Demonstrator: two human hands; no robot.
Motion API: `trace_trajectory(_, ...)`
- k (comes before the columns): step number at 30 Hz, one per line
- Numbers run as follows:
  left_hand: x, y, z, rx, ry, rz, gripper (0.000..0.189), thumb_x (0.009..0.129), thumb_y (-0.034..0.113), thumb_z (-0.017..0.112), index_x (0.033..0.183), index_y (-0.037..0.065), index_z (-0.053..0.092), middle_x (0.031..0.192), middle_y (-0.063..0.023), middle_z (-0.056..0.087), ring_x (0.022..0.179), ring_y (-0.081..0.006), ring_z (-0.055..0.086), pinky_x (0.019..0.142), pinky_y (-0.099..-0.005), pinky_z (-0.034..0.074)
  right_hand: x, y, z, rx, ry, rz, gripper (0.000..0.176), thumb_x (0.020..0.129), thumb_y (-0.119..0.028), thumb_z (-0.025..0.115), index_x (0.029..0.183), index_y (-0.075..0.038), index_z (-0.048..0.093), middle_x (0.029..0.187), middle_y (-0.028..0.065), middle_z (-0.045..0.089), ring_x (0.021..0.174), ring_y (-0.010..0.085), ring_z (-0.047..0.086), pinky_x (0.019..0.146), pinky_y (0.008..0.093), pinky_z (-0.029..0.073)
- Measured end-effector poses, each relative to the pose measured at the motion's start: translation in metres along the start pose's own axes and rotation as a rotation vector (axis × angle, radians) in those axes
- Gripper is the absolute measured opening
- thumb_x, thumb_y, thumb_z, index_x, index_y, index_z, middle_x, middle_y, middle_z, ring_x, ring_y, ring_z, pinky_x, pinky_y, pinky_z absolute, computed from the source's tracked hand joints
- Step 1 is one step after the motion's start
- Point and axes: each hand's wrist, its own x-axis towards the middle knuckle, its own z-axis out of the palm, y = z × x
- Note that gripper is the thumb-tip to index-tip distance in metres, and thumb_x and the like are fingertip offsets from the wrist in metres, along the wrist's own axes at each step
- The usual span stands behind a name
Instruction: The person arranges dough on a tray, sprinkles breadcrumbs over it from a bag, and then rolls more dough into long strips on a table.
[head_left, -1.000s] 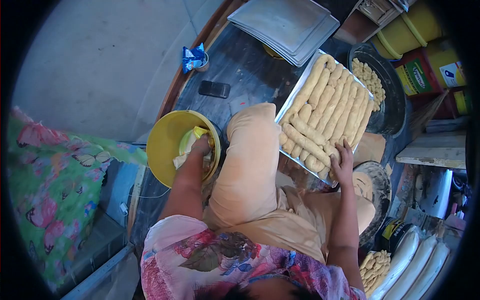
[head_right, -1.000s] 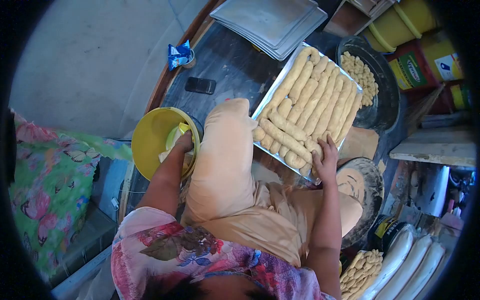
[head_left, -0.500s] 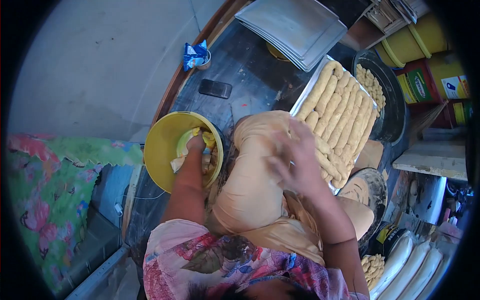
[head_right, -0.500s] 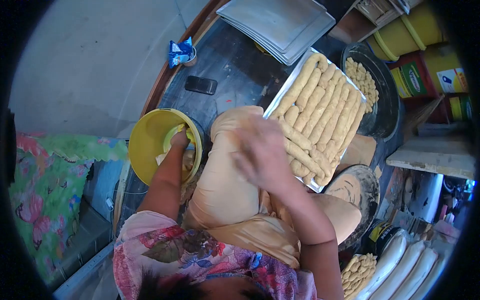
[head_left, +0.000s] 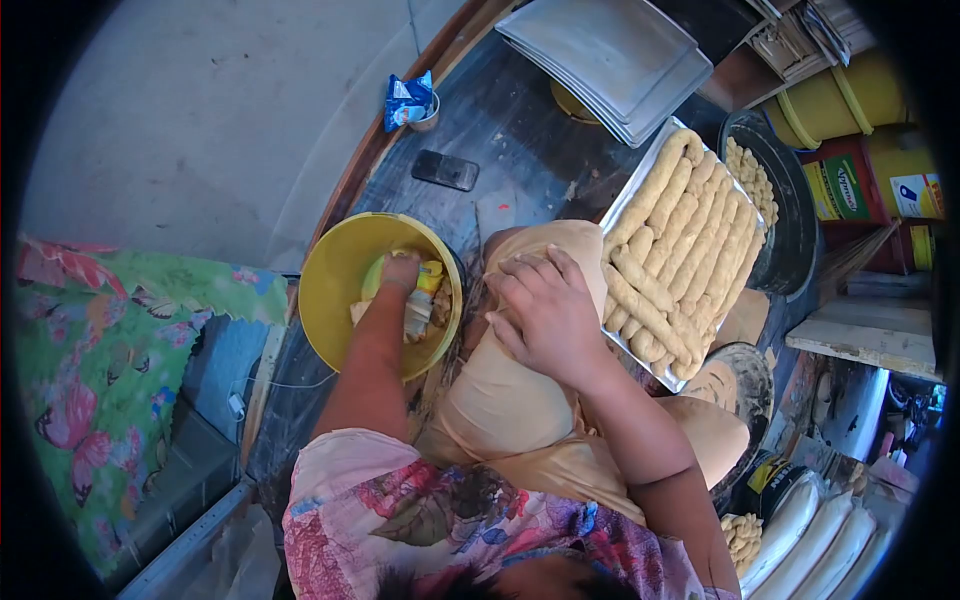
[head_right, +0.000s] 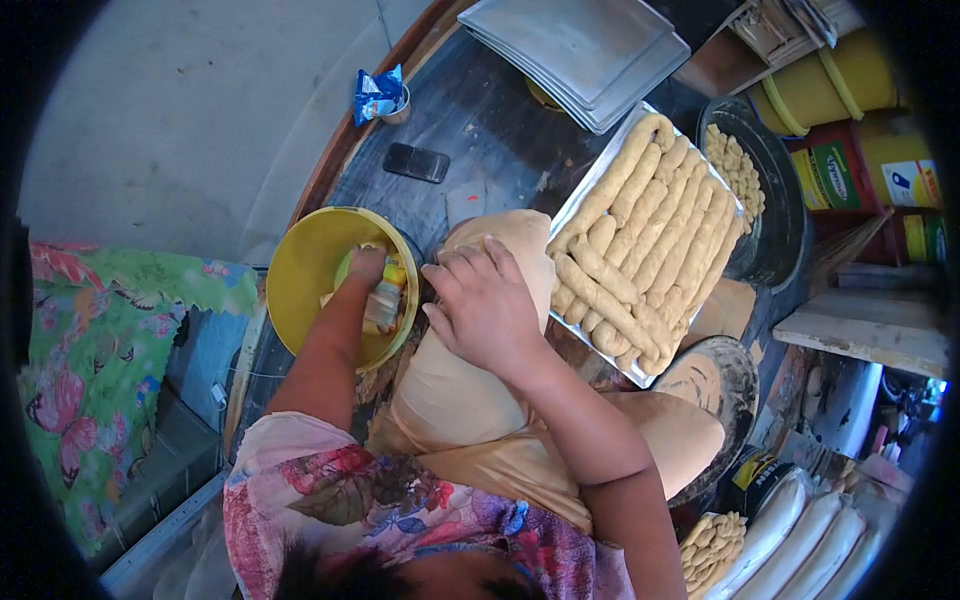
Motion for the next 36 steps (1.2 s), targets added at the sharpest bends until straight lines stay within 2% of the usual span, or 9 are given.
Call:
trace_trajectory(2,0.006,-0.008,0.004,-0.226,-0.029,-0.150,0.032,0.091,0.016,0.048,0.122,0.017,0.059,0.118,-0.0083,0.064,0.115,-0.0262,0.058,0.101,-0.0495,0.034,0.000,0.000,-0.001,0.005,0.010,-0.007,0.038,0.082,-0.030,0.064,0.114,-0.010,0.060,0.115,0.0092,0.060,0.115,0.0256,0.052,0.109,0.0478,0.029)
trace_trajectory(8,-0.042,-0.032,-0.019,-0.308,-0.024,0.012,0.032,0.086,0.022,0.060,0.117,0.013,0.062,0.111,-0.0167,0.066,0.103,-0.0314,0.063,0.088,-0.0454,0.046,0.003,0.002,0.002,0.001,0.034,-0.015,0.037,0.081,-0.029,0.065,0.112,-0.010,0.061,0.111,0.0086,0.061,0.111,0.0250,0.054,0.108,0.0465,0.030)
trace_trajectory(12,-0.095,-0.061,-0.012,-0.501,0.172,0.059,0.032,0.083,0.026,0.065,0.110,0.009,0.064,0.106,-0.0190,0.066,0.099,-0.0347,0.063,0.085,-0.0467,0.047,0.000,0.003,-0.001,0.014,0.078,-0.027,0.035,0.079,-0.027,0.066,0.109,-0.009,0.061,0.105,0.0086,0.062,0.107,0.0251,0.055,0.108,0.0457,0.031)
trace_trajectory(17,-0.178,-0.063,-0.086,-0.444,0.407,-0.061,0.029,0.083,0.029,0.067,0.099,0.006,0.064,0.089,-0.0183,0.067,0.087,-0.0376,0.063,0.078,-0.0491,0.045,-0.006,0.002,0.001,0.043,0.119,-0.053,0.034,0.079,-0.026,0.066,0.108,-0.009,0.062,0.101,0.0081,0.062,0.105,0.0256,0.056,0.107,0.0453,0.031)
trace_trajectory(25,-0.288,-0.044,-0.243,-0.517,0.883,0.146,0.021,0.081,0.017,0.067,0.078,0.000,0.055,0.071,-0.0180,0.057,0.070,-0.0390,0.055,0.073,-0.0448,0.040,-0.011,0.001,0.004,0.124,0.109,-0.040,0.045,0.079,-0.026,0.068,0.120,-0.010,0.058,0.114,0.0109,0.060,0.114,0.0283,0.051,0.107,0.0466,0.030)
trace_trajectory(28,-0.315,-0.021,-0.298,-0.532,1.063,0.272,0.021,0.082,0.014,0.066,0.076,-0.001,0.052,0.069,-0.0157,0.051,0.066,-0.0346,0.049,0.072,-0.0406,0.040,-0.013,0.003,-0.002,0.424,0.219,0.030,0.066,0.079,-0.026,0.071,0.137,-0.010,0.043,0.130,0.0150,0.051,0.122,0.0303,0.047,0.108,0.0453,0.031)
trace_trajectory(31,-0.329,0.002,-0.347,-0.665,1.081,0.432,0.022,0.081,0.014,0.067,0.076,-0.001,0.052,0.068,-0.0153,0.048,0.065,-0.0334,0.045,0.072,-0.0382,0.039,-0.016,0.008,-0.008,1.085,0.227,0.231,0.088,0.080,-0.029,0.073,0.148,-0.010,0.021,0.144,0.0194,0.035,0.129,0.0320,0.040,0.110,0.0432,0.030)
trace_trajectory(32,-0.330,0.011,-0.362,-0.695,1.098,0.499,0.023,0.082,0.013,0.067,0.075,-0.001,0.050,0.066,-0.0115,0.043,0.063,-0.0268,0.043,0.067,-0.0336,0.038,-0.020,0.012,-0.019,1.315,0.152,0.305,0.098,0.081,-0.030,0.075,0.150,-0.008,0.008,0.149,0.0230,0.024,0.133,0.0314,0.036,0.109,0.0410,0.031)
trace_trajectory(36,-0.323,0.077,-0.410,-1.099,1.042,0.717,0.023,0.085,0.014,0.066,0.075,-0.001,0.052,0.065,-0.0026,0.044,0.064,-0.0126,0.041,0.060,-0.0271,0.034,-0.043,0.029,-0.043,1.735,0.171,0.341,0.106,0.074,-0.022,0.081,0.151,-0.010,0.009,0.150,0.0187,0.025,0.136,0.0289,0.031,0.110,0.0414,0.029)
